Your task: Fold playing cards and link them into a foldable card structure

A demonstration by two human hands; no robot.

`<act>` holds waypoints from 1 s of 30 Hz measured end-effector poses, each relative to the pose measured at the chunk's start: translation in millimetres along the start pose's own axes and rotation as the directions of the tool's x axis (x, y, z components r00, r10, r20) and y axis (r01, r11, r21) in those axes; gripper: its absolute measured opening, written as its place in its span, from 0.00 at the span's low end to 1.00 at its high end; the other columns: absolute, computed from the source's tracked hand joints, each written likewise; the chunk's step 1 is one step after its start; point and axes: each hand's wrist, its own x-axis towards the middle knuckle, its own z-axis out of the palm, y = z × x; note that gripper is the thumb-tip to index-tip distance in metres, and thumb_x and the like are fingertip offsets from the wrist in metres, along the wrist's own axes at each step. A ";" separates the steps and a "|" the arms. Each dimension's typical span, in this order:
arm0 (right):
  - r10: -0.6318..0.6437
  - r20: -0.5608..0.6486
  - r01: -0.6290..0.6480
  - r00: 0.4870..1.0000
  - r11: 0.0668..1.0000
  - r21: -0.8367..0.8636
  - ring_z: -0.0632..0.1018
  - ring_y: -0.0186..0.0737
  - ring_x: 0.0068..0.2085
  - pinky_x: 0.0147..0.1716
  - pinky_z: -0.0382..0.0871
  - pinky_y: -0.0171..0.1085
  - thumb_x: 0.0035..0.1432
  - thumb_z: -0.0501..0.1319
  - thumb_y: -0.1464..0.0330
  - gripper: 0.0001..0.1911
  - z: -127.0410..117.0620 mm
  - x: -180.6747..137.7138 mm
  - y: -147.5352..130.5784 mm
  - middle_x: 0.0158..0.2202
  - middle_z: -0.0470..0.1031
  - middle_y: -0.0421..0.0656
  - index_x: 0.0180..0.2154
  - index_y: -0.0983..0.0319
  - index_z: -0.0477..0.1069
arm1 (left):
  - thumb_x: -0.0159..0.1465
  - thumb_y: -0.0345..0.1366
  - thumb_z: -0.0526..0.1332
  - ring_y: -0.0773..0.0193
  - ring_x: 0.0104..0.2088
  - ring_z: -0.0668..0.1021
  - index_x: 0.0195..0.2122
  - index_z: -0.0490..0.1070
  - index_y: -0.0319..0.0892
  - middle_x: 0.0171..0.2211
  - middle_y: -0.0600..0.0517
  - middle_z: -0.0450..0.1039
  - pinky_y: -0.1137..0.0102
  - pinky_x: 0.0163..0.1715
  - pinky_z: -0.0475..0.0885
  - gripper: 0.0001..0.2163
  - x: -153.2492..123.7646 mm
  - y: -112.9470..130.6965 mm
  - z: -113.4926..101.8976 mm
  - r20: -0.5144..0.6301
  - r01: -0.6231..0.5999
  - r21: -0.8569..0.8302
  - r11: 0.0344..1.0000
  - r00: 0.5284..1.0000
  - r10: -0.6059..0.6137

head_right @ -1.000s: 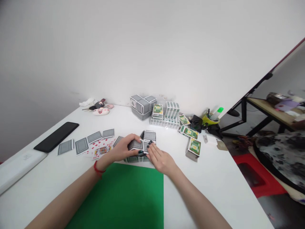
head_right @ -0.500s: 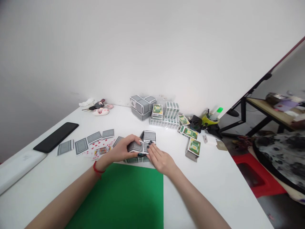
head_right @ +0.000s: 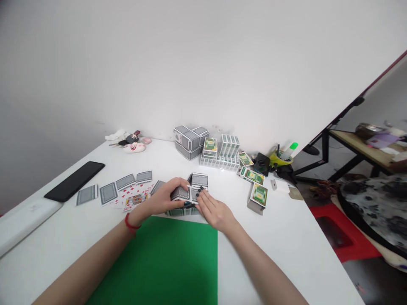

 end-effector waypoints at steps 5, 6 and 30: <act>0.002 0.012 -0.002 1.000 1.000 0.010 0.68 0.48 0.54 0.50 0.70 0.43 0.54 0.61 0.74 0.19 -0.8 -0.5 0.5 0.46 0.73 0.56 0.48 0.72 0.67 | 0.56 0.44 0.60 0.58 0.44 0.70 0.41 0.63 0.42 0.43 0.46 0.66 0.63 0.47 0.64 0.15 0.5 0.2 -0.2 0.016 0.002 0.023 1.000 1.000 -0.002; 0.003 0.011 -0.003 1.000 1.000 0.006 0.68 0.49 0.54 0.50 0.70 0.43 0.54 0.61 0.74 0.18 -1.0 -0.2 0.3 0.46 0.73 0.56 0.48 0.72 0.67 | 0.56 0.44 0.60 0.58 0.44 0.70 0.41 0.63 0.42 0.43 0.46 0.66 0.63 0.46 0.64 0.15 0.4 0.3 -0.3 0.016 0.002 0.028 1.000 1.000 -0.003; 0.018 -0.033 -0.018 0.999 1.000 0.003 0.69 0.49 0.53 0.48 0.72 0.43 0.54 0.60 0.75 0.17 -2.1 2.7 -1.9 0.45 0.74 0.56 0.47 0.73 0.67 | 0.56 0.44 0.60 0.59 0.42 0.70 0.40 0.63 0.42 0.41 0.48 0.67 0.64 0.45 0.65 0.15 0.3 2.6 5.4 -0.012 -0.003 0.118 0.993 1.000 0.004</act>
